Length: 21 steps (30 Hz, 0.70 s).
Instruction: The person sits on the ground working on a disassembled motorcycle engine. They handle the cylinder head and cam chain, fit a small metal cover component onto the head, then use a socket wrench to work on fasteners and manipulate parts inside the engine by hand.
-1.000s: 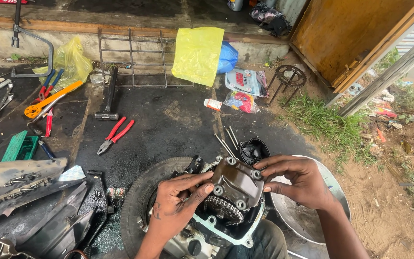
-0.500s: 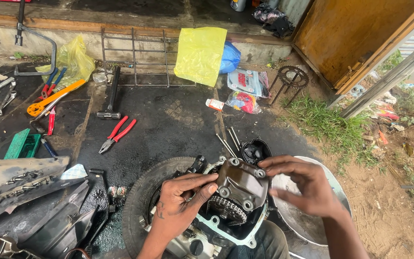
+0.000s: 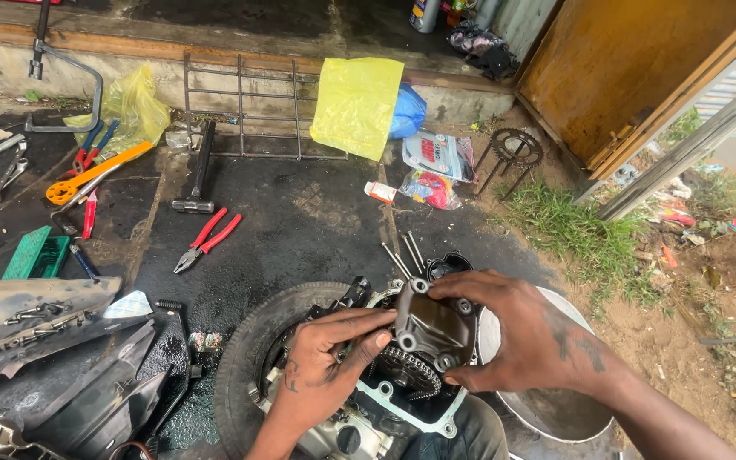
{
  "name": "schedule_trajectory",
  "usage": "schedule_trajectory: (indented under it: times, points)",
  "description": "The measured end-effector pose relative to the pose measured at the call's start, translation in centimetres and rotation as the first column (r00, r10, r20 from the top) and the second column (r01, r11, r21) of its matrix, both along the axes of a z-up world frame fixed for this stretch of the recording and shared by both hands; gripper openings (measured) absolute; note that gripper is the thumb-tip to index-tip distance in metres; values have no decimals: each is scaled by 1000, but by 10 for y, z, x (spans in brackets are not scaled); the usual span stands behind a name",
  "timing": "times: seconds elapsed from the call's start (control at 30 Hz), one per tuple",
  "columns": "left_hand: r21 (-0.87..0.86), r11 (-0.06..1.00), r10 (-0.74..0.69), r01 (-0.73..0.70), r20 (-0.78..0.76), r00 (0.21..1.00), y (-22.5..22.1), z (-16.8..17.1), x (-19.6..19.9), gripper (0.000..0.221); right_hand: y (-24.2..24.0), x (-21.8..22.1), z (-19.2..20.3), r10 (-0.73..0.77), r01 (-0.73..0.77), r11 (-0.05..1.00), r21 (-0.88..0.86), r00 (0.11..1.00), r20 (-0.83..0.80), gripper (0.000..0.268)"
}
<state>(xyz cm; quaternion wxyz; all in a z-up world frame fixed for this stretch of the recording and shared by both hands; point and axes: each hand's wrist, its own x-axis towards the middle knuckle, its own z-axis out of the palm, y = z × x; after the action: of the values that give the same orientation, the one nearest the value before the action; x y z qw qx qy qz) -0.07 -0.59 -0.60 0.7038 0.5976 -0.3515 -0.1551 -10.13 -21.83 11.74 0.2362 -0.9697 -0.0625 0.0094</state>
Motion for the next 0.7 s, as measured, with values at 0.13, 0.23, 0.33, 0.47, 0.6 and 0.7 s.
schedule_trajectory:
  times: [0.13,0.23,0.33,0.47,0.6,0.7]
  points:
    - [15,1000,-9,8,49,999,4,6,-1,31,-2,-1,2,-44,40,996,-86,998,-46,93]
    - [60,998,-9,9,2,1000,6,7,-1,37,-7,10,9,68,-78,991,-108,993,-96,100]
    - [81,997,-6,7,-19,1000,6,7,0,40,-4,26,25,135,-158,985,-72,958,-251,101]
    - [88,996,-16,18,-16,1000,4,7,1,38,16,41,41,89,-177,976,-128,859,-504,95]
    - [68,997,-40,41,-20,999,3,1,2,33,11,42,32,170,-276,947,-165,866,-469,93]
    - [55,998,-43,43,-6,999,3,1,4,28,6,39,28,171,-267,953,-145,866,-470,98]
